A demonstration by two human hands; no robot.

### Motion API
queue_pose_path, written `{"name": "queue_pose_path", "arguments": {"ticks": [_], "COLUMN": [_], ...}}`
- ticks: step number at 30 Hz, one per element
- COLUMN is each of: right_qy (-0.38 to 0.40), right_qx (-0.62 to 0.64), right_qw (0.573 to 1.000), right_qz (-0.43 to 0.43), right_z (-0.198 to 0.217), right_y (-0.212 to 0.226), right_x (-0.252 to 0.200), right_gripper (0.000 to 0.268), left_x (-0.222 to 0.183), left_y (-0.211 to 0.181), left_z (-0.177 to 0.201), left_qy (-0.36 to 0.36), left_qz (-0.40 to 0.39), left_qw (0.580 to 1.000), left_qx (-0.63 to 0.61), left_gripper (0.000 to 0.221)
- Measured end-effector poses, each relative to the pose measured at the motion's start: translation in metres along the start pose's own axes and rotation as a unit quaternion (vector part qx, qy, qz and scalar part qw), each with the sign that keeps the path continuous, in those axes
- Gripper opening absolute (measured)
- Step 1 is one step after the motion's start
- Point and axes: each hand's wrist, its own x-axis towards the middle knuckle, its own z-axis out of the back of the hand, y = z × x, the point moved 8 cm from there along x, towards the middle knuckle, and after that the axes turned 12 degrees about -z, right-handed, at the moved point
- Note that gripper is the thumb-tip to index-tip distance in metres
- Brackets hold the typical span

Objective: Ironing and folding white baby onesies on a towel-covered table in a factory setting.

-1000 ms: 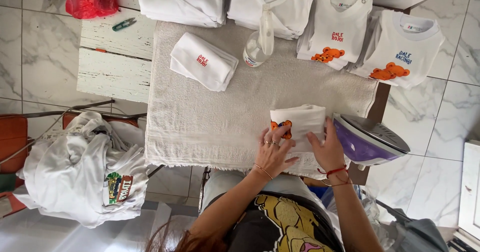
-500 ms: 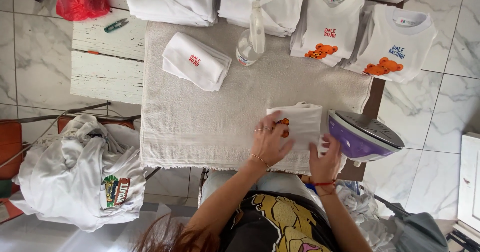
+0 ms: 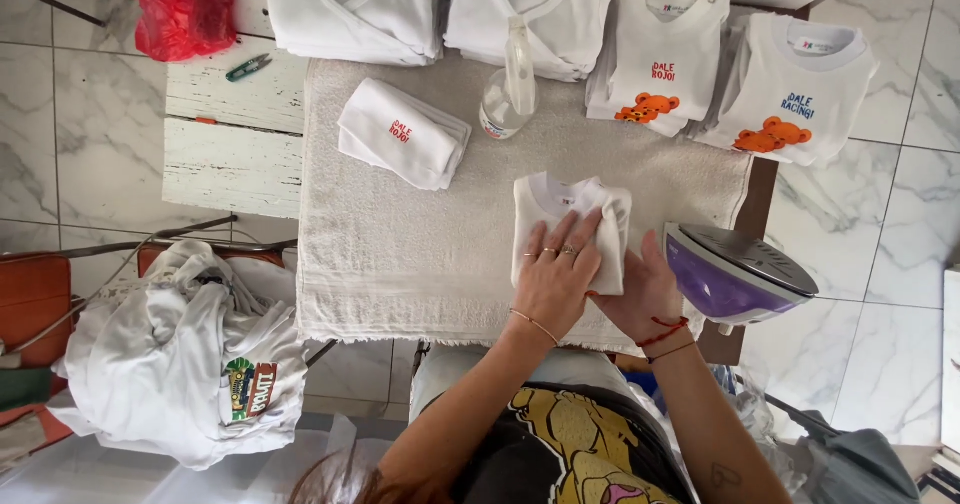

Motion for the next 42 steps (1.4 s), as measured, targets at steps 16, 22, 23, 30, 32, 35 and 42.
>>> {"name": "queue_pose_path", "arguments": {"ticks": [16,22,23,30,32,35,42], "right_qy": [-0.324,-0.243,-0.234,-0.341,-0.287,-0.232,-0.206], "right_qx": [-0.463,-0.349,-0.342,-0.46,-0.52,-0.672,-0.694], "right_qw": [0.806,0.85,0.851,0.629,0.556,0.444,0.553], "right_qz": [0.176,0.31,0.323,0.526,0.581,0.546,0.412], "right_z": [0.065,0.035,0.041,0.015,-0.024,-0.037,-0.011], "right_y": [0.022,0.028,0.029,0.032,0.02,-0.005,0.0], "right_x": [0.075,0.066,0.071,0.051,0.033,0.053,0.095], "right_gripper": [0.045,0.017,0.02,0.024,0.018,0.037,0.061], "left_x": [-0.083,-0.066,-0.065,-0.053,-0.045,-0.037,-0.027], "left_y": [0.134,0.132,0.132,0.128,0.109,0.097,0.122], "left_z": [-0.023,-0.026,-0.023,-0.017,-0.002,-0.011,-0.03], "left_qy": [-0.183,-0.16,-0.163,-0.263,-0.267,-0.195,-0.048], "left_qz": [0.361,0.381,0.37,0.251,0.15,0.054,0.093], "left_qw": [0.909,0.9,0.907,0.924,0.943,0.971,0.994], "left_qx": [-0.093,-0.139,-0.116,0.12,0.128,0.128,0.03], "left_gripper": [0.028,0.024,0.019,0.019,0.018,0.03,0.053]}}
